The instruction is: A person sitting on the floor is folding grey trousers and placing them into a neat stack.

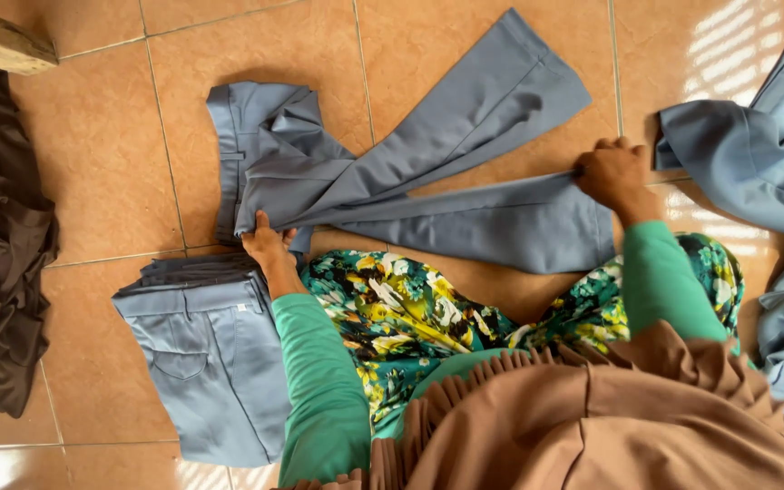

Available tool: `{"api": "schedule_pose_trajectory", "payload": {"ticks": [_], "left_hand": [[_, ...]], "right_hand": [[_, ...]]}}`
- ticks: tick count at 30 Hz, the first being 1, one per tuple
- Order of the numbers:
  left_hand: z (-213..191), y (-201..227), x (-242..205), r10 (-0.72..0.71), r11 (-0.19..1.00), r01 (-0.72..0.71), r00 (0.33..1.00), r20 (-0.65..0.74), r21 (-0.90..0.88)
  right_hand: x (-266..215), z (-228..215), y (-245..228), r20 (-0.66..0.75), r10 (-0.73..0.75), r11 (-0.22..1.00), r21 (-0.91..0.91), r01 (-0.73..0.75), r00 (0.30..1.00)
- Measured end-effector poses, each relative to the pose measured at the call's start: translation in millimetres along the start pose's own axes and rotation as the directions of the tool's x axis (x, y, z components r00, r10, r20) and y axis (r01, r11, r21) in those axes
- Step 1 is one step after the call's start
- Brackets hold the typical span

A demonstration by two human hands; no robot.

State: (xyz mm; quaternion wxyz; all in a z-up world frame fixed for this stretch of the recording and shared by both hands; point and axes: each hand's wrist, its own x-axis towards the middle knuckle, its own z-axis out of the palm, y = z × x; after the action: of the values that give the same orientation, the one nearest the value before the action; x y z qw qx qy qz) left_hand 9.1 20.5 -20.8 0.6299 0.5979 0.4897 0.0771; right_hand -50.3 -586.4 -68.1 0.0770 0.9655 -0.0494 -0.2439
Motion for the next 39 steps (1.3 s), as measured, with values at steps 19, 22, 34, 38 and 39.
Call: {"api": "schedule_pose_trajectory", "payload": {"ticks": [19, 22, 34, 38, 39], "left_hand": [[8, -5, 22, -0.134, 0.991, 0.134, 0.990, -0.033, -0.019], [7, -10, 24, -0.146, 0.989, 0.144, 0.989, -0.036, -0.033], [-7, 61, 14, -0.170, 0.750, 0.161, 0.984, 0.048, -0.641], [-5, 54, 12, -0.213, 0.606, 0.234, 0.969, 0.128, -0.760], [-5, 34, 27, -0.217, 0.607, 0.240, 0.967, 0.132, -0.758]], "right_hand": [[235, -104, -82, -0.384, 0.066, 0.908, 0.406, 0.105, 0.921], [228, -93, -71, -0.278, 0.087, 0.853, 0.517, 0.073, 0.956], [-73, -165, 24, -0.633, 0.141, 0.388, 0.743, 0.546, 0.761], [-112, -76, 27, -0.718, 0.100, 0.626, 0.583, 0.517, 0.688], [-112, -45, 25, -0.717, 0.103, 0.630, 0.583, 0.512, 0.690]]}}
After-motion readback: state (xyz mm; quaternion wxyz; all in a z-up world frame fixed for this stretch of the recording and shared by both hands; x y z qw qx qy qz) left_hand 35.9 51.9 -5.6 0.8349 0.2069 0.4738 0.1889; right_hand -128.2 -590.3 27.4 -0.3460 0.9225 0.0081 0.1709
